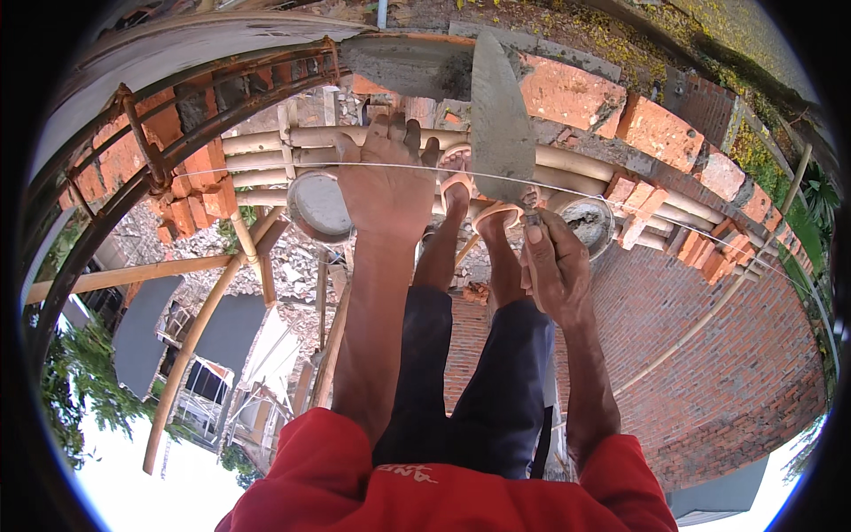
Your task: The person builds a brick wall on a bamboo scaffold. They scoop mortar from a headpan, spread it on the wall, place bricks, and tap them into alignment. The person repeatedly refills the headpan and continues laying bricks along the wall.
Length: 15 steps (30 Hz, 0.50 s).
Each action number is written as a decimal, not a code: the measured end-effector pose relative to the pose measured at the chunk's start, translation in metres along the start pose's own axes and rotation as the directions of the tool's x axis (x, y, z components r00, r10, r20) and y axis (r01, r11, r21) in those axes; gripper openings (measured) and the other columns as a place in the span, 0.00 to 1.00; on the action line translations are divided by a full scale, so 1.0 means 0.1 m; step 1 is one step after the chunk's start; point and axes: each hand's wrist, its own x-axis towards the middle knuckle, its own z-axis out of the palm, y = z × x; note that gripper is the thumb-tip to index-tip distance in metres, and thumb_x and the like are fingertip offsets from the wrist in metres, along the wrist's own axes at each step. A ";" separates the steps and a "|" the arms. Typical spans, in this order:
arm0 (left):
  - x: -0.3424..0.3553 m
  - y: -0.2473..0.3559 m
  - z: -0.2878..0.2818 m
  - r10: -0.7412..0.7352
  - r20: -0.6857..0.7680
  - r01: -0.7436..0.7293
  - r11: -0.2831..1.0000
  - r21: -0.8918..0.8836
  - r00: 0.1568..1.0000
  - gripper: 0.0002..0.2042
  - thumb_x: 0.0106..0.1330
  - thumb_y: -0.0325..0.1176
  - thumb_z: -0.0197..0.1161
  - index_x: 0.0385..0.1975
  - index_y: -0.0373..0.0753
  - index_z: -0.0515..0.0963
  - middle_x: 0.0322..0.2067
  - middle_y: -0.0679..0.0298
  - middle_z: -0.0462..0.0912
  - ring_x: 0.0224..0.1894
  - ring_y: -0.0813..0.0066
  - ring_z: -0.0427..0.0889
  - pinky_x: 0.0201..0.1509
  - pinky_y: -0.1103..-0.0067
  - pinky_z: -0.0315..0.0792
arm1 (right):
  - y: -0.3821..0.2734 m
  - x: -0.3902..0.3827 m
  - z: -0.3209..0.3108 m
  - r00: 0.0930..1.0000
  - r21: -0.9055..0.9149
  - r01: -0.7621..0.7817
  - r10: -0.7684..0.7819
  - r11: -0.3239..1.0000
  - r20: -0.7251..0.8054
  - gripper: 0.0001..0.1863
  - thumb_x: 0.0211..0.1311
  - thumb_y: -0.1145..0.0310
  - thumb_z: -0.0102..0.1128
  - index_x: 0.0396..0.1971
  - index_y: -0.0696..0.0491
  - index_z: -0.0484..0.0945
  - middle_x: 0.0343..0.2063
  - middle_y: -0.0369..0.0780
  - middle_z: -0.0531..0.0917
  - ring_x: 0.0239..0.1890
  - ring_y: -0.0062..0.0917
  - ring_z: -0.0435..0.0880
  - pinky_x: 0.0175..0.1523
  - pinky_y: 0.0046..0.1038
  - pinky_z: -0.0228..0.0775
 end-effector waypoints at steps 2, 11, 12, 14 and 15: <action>0.14 0.18 -0.08 -0.036 0.279 0.052 0.997 -0.053 0.960 0.33 0.82 0.61 0.32 0.57 0.33 0.70 0.61 0.51 0.72 0.71 0.54 0.63 0.79 0.50 0.48 | -0.06 -0.03 0.17 0.999 -0.017 -0.031 0.031 0.999 0.025 0.21 0.81 0.61 0.54 0.57 0.64 0.77 0.26 0.43 0.81 0.20 0.21 0.77 0.28 0.29 0.70; 0.48 0.59 -0.31 -0.257 0.695 0.417 0.906 -0.068 0.672 0.37 0.81 0.62 0.31 0.58 0.27 0.69 0.61 0.48 0.73 0.64 0.50 0.70 0.77 0.55 0.57 | -0.32 0.17 0.55 0.962 -0.436 0.259 -0.268 0.862 0.042 0.18 0.75 0.66 0.60 0.56 0.64 0.76 0.34 0.52 0.86 0.35 0.49 0.89 0.38 0.43 0.81; 0.51 0.62 -0.33 -0.254 0.698 0.399 0.916 -0.049 0.669 0.37 0.82 0.61 0.31 0.57 0.27 0.70 0.60 0.47 0.74 0.64 0.50 0.70 0.77 0.55 0.57 | -0.37 0.18 0.56 0.965 -0.461 0.252 -0.258 0.851 0.051 0.19 0.74 0.66 0.60 0.56 0.64 0.76 0.34 0.52 0.86 0.35 0.50 0.88 0.38 0.44 0.81; 0.54 0.66 -0.35 -0.258 0.753 0.396 0.918 -0.003 0.605 0.36 0.82 0.61 0.31 0.56 0.27 0.70 0.58 0.47 0.75 0.62 0.49 0.71 0.77 0.54 0.56 | -0.47 0.18 0.57 0.945 -0.616 0.287 -0.321 0.734 0.058 0.19 0.74 0.66 0.61 0.56 0.62 0.76 0.32 0.50 0.85 0.32 0.47 0.88 0.35 0.43 0.81; 0.54 0.68 -0.35 -0.252 0.714 0.370 0.929 -0.011 0.653 0.37 0.82 0.61 0.31 0.57 0.26 0.70 0.58 0.46 0.74 0.63 0.49 0.70 0.77 0.53 0.55 | -0.52 0.19 0.58 0.946 -0.689 0.270 -0.320 0.673 0.059 0.19 0.73 0.66 0.61 0.56 0.62 0.76 0.31 0.49 0.85 0.31 0.46 0.88 0.34 0.42 0.81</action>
